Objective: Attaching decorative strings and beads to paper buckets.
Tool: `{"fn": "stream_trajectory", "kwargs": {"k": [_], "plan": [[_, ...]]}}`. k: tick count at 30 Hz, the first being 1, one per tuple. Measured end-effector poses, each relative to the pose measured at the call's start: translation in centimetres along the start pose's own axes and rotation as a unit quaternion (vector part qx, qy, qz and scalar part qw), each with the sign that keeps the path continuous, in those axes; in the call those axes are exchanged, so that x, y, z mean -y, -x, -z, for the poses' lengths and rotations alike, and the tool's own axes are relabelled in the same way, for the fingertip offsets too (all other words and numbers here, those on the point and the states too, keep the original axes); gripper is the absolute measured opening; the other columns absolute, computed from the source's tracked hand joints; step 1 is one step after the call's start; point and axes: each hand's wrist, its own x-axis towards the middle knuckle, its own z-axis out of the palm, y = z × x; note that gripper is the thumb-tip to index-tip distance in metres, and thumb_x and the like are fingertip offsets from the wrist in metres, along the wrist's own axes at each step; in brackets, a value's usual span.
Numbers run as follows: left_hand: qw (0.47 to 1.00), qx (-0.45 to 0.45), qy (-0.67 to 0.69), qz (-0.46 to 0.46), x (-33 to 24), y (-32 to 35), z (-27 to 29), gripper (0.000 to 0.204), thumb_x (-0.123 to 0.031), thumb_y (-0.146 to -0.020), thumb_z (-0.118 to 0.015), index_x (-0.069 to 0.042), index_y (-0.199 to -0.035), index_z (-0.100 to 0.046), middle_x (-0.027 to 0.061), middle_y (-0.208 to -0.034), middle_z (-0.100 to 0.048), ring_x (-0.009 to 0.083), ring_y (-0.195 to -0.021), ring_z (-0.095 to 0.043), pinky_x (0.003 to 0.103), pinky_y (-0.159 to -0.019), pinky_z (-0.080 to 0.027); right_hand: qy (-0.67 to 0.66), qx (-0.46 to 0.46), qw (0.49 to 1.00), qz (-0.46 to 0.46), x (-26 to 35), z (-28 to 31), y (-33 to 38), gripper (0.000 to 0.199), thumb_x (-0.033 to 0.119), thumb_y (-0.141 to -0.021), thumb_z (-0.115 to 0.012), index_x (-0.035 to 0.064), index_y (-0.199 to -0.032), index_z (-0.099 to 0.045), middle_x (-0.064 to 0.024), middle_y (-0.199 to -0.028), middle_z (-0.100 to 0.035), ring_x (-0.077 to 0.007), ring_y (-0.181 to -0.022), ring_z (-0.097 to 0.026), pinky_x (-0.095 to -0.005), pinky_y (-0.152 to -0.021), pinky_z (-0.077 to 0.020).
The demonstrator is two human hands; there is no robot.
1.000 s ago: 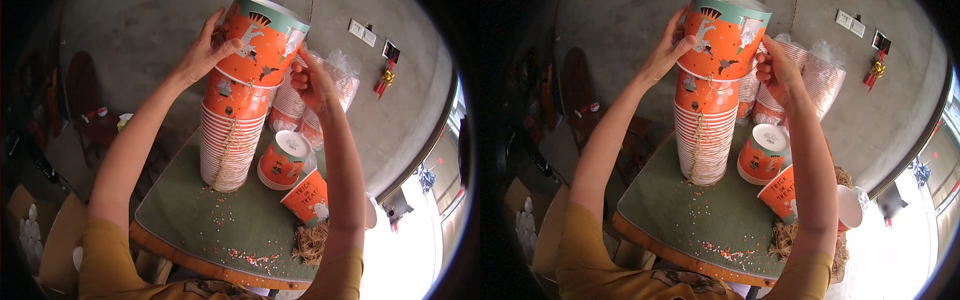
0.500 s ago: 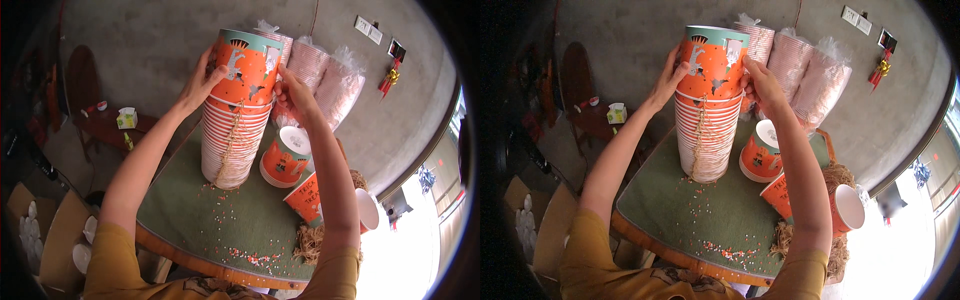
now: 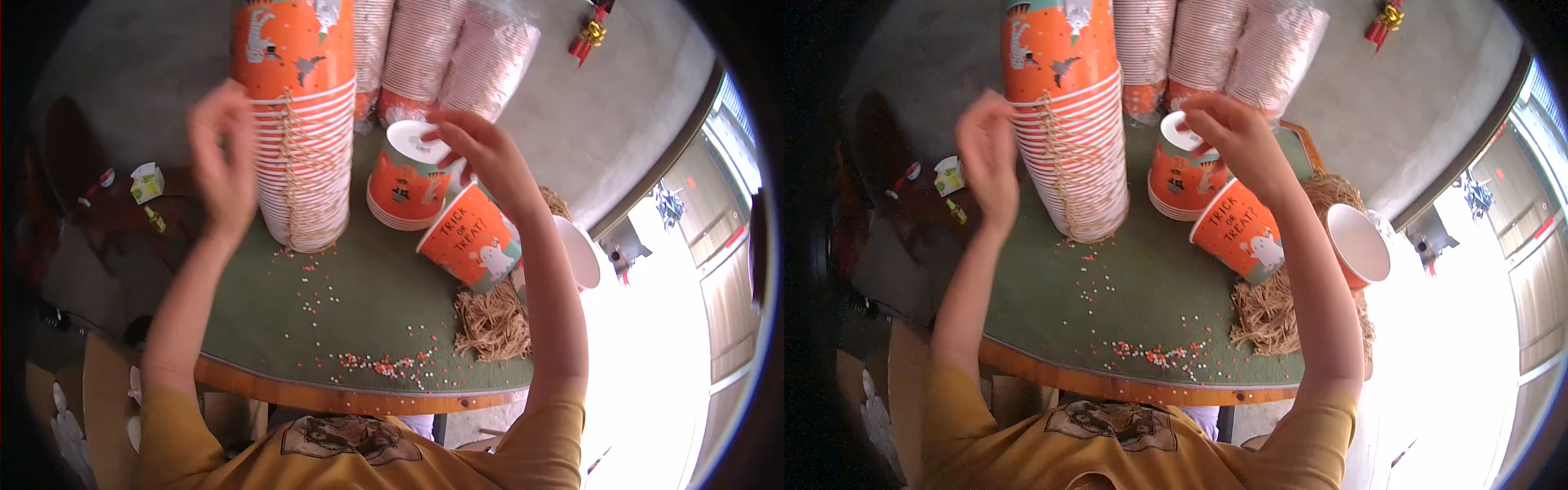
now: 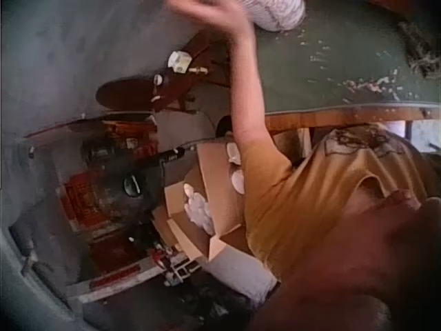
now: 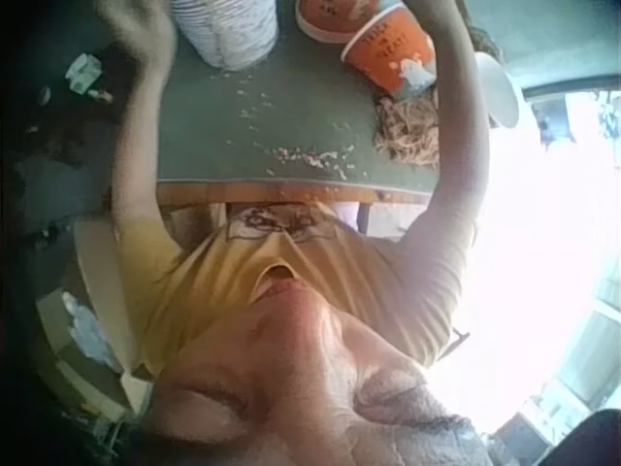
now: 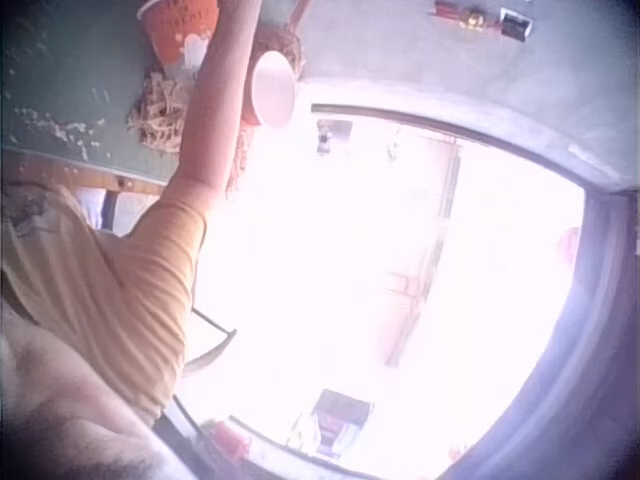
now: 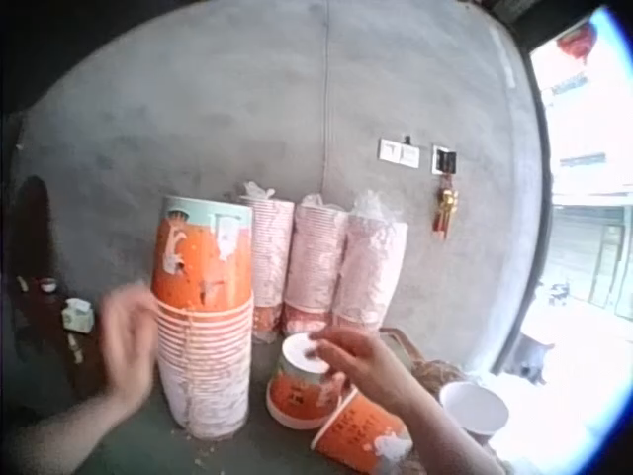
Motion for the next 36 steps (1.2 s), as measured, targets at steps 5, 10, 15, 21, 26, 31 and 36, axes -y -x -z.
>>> {"fn": "stream_trajectory", "kwargs": {"k": [5, 10, 15, 21, 26, 31, 36], "plan": [[0.893, 0.390, 0.122, 0.188, -4.7, 11.3, -7.8, 0.052, -0.012, -0.089, -0.064, -0.003, -0.135, -0.042, 0.0111, -0.123, -0.056, 0.0200, -0.117, -0.053, 0.033, -0.097, -0.042, -0.054, -0.088, 0.993, -0.053, -3.3, 0.5, 9.4, 0.029, 0.025, -0.099, -0.050, 0.0028, -0.113, -0.063, -0.0020, -0.089, -0.066, -0.0060, -0.070, -0.057, -0.0198, -0.056, -0.0443], [0.827, 0.407, 0.236, 0.307, -4.9, 14.2, -13.5, 0.050, -0.030, -0.093, -0.062, 0.000, -0.129, -0.044, 0.0123, -0.117, -0.058, 0.0178, -0.109, -0.055, 0.033, -0.095, -0.043, -0.112, -0.205, 0.964, -0.128, -7.1, 0.1, 17.1, 0.021, 0.019, -0.099, -0.052, 0.0034, -0.106, -0.065, 0.0016, -0.079, -0.061, -0.0030, -0.063, -0.053, -0.0175, -0.053, -0.0405], [0.756, 0.362, 0.359, 0.411, -5.7, 13.7, -15.2, 0.019, -0.015, -0.098, -0.050, -0.003, -0.113, -0.054, -0.0022, -0.102, -0.057, 0.0041, -0.095, -0.049, 0.023, -0.087, -0.041, -0.127, -0.231, 0.951, -0.160, -10.7, 0.1, 22.2, 0.020, 0.018, -0.099, -0.052, 0.0034, -0.106, -0.064, 0.0020, -0.077, -0.061, -0.0021, -0.062, -0.050, -0.0177, -0.052, -0.0386], [0.790, 0.424, 0.277, 0.347, -6.4, 11.6, -10.5, 0.014, -0.013, -0.098, -0.049, -0.004, -0.109, -0.053, -0.0055, -0.088, -0.044, 0.0028, -0.081, -0.039, 0.019, -0.074, -0.036, -0.119, -0.242, 0.948, -0.169, -12.3, -0.8, 23.7, 0.020, 0.017, -0.099, -0.052, 0.0021, -0.107, -0.064, 0.0009, -0.075, -0.063, -0.0023, -0.062, -0.051, -0.0184, -0.055, -0.0406], [0.783, 0.474, 0.226, 0.333, -7.1, 9.7, -5.2, 0.012, -0.011, -0.098, -0.049, -0.004, -0.108, -0.052, -0.0056, -0.084, -0.041, 0.0032, -0.076, -0.036, 0.020, -0.068, -0.034, -0.103, -0.199, 0.965, -0.137, -12.7, -2.3, 23.0, 0.020, 0.017, -0.099, -0.051, 0.0039, -0.111, -0.062, 0.0040, -0.079, -0.060, -0.0010, -0.066, -0.050, -0.0180, -0.057, -0.0401], [0.782, 0.495, 0.177, 0.335, -7.6, 9.6, -2.4, 0.010, -0.010, -0.098, -0.048, -0.004, -0.105, -0.053, -0.0052, -0.083, -0.042, 0.0034, -0.074, -0.036, 0.020, -0.068, -0.034, -0.143, -0.156, 0.966, -0.150, -12.8, -3.6, 22.4, 0.021, 0.013, -0.099, -0.051, 0.0037, -0.115, -0.059, 0.0032, -0.083, -0.060, -0.0011, -0.071, -0.050, -0.0177, -0.061, -0.0421], [0.826, 0.501, 0.144, 0.215, -7.8, 9.6, -1.5, 0.007, -0.007, -0.094, -0.052, -0.003, -0.099, -0.055, 0.0023, -0.085, -0.050, 0.0124, -0.078, -0.047, 0.026, -0.075, -0.039, -0.099, -0.137, 0.978, -0.124, -12.3, -4.4, 22.1, 0.023, 0.012, -0.098, -0.053, 0.0041, -0.118, -0.058, 0.0012, -0.087, -0.062, -0.0034, -0.074, -0.053, -0.0194, -0.064, -0.0450]]}}
